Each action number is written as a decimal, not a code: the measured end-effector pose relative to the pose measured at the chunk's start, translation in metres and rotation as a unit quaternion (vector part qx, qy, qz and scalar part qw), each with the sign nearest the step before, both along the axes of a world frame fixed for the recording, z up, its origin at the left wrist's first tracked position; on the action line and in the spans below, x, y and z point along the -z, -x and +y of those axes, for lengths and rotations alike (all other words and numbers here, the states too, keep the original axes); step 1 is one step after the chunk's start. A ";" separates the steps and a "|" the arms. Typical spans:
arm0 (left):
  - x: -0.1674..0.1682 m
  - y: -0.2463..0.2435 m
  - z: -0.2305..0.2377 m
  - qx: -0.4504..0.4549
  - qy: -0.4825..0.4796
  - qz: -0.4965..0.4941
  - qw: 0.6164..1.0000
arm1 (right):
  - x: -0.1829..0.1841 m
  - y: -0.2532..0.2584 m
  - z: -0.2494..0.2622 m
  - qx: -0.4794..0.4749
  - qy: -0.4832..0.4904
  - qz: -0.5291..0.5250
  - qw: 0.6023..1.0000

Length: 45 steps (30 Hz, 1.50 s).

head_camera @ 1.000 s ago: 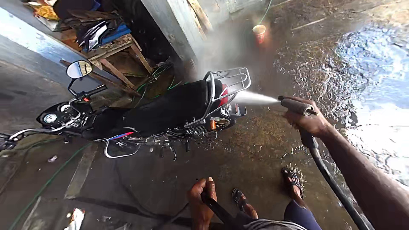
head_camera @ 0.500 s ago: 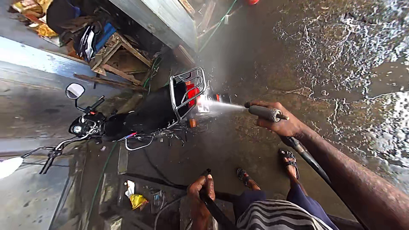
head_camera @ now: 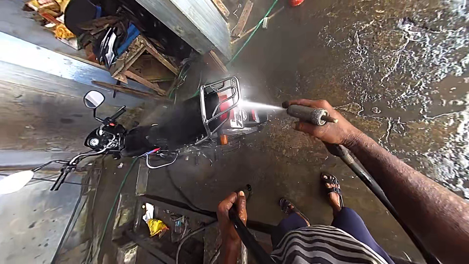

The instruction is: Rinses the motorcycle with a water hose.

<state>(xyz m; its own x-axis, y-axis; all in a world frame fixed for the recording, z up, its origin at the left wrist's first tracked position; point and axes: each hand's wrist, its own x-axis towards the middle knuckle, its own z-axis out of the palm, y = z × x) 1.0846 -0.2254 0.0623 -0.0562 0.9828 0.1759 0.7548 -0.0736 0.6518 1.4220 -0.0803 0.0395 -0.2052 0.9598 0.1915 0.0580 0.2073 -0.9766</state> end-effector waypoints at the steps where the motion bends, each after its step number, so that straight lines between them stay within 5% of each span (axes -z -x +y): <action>1: -0.001 0.007 0.000 -0.001 -0.002 0.001 1.000 | 0.003 0.000 0.000 0.013 0.014 -0.019 1.000; 11: 0.019 0.104 -0.011 0.022 0.012 -0.028 0.999 | 0.025 0.070 -0.046 0.047 0.109 -0.113 0.986; 19: 0.026 0.225 -0.021 0.048 0.007 -0.089 0.995 | -0.001 0.167 -0.087 0.115 0.124 -0.127 0.977; 27: 0.027 0.293 -0.012 0.062 -0.023 -0.083 0.994 | -0.030 0.219 -0.095 0.166 0.156 -0.134 0.965; 36: 0.031 0.320 -0.001 0.063 -0.038 -0.083 0.994 | -0.040 0.236 -0.097 0.187 0.144 -0.126 0.964; 45: 0.055 0.291 0.025 0.064 -0.041 -0.064 0.995 | -0.001 0.202 -0.077 0.202 0.130 -0.148 0.959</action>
